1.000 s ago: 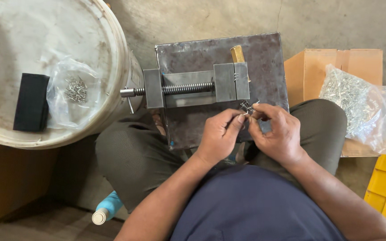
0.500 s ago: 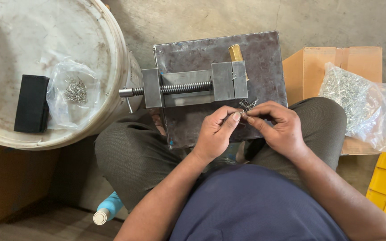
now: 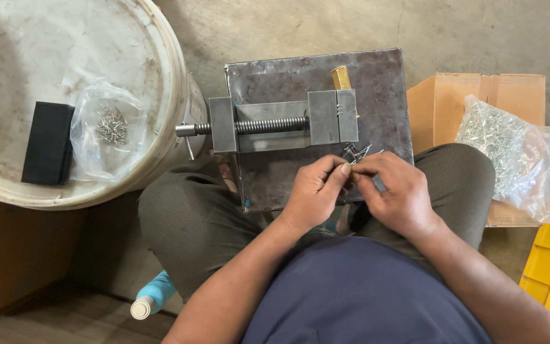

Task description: The person sits on the floor and uses a bench vise to bend small metal pins. They pick up pins from a plastic bag, place them into the vise jaws, and bend them by hand before dropping them onto the workbench surface.

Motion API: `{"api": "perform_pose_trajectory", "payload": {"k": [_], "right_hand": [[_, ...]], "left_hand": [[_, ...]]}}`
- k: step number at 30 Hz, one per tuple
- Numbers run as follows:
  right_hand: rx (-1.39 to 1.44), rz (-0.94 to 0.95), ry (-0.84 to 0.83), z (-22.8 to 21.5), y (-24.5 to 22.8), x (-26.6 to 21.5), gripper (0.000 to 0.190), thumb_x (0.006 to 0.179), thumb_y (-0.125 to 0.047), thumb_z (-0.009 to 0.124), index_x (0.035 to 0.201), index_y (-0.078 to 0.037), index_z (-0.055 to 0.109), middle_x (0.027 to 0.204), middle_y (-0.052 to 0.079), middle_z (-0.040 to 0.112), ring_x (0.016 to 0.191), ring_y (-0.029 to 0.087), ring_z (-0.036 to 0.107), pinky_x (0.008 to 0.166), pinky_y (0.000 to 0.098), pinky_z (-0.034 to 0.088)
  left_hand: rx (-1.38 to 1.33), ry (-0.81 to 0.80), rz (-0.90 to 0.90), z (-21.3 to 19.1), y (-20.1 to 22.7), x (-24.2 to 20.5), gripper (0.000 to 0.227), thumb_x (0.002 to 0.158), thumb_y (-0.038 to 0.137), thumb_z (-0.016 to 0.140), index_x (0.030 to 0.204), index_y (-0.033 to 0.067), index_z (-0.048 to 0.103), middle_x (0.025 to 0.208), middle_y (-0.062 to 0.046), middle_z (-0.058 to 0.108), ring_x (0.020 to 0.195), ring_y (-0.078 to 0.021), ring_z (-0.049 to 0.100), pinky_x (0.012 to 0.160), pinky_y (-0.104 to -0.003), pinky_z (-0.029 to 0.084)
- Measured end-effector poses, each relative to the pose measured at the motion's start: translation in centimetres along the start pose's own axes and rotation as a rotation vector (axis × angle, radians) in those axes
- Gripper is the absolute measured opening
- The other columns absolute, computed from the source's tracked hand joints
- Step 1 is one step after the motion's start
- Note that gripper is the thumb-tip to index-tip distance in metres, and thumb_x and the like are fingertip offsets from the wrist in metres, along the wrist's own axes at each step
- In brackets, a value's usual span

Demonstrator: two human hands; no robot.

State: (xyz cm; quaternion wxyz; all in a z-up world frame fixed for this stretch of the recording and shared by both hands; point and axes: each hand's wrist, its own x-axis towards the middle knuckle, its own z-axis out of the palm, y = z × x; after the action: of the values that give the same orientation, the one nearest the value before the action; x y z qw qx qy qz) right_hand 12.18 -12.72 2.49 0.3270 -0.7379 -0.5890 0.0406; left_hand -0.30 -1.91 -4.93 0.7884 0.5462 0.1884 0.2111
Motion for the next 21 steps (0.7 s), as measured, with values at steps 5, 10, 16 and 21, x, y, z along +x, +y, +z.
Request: {"api": "perform_pose_trajectory", "payload": {"k": [5,10,16,21], "right_hand": [[0.317,0.3,0.031,0.7,0.9,-1.1,0.024,0.092,-0.007,0.077,0.114,-0.001,0.069,0.097,0.006,0.074,0.088,0.011,0.072,0.081,0.0274,0.059],[0.555,0.457,0.027,1.3,2.3,-1.9,0.022,0.093,-0.005,0.076,0.113,0.0,0.07,0.1,0.004,0.074,0.087,0.008,0.068,0.076,0.0235,0.057],[0.393,0.22,0.143,-0.5,2.0,0.4,0.021,0.095,-0.005,0.078,0.113,0.0,0.068,0.103,0.007,0.074,0.095,0.009,0.071,0.085,0.0243,0.059],[-0.03,-0.052,0.13,-2.2,3.1,6.7,0.027,0.092,-0.006,0.084,0.114,-0.002,0.07,0.098,0.01,0.076,0.089,0.015,0.075,0.079,0.0284,0.059]], "left_hand": [[-0.133,-0.055,-0.025,-0.4,-0.4,-0.1,0.02,0.11,0.018,0.055,0.103,0.001,0.062,0.083,-0.001,0.064,0.072,-0.0066,0.058,0.065,-0.024,0.05],[-0.239,-0.087,-0.054,-0.4,-0.8,-0.2,0.02,0.11,0.02,0.055,0.104,0.0018,0.062,0.085,0.0,0.064,0.072,-0.0062,0.056,0.065,-0.023,0.048],[-0.415,-0.072,-0.086,-0.9,-0.9,0.2,0.021,0.11,0.023,0.053,0.103,0.0046,0.061,0.089,-0.001,0.066,0.073,-0.0083,0.061,0.064,-0.024,0.05],[-0.335,-0.049,-0.105,-0.8,-1.3,0.6,0.022,0.111,0.022,0.054,0.101,0.0038,0.062,0.088,-0.003,0.067,0.072,-0.0088,0.061,0.062,-0.025,0.051]]}}
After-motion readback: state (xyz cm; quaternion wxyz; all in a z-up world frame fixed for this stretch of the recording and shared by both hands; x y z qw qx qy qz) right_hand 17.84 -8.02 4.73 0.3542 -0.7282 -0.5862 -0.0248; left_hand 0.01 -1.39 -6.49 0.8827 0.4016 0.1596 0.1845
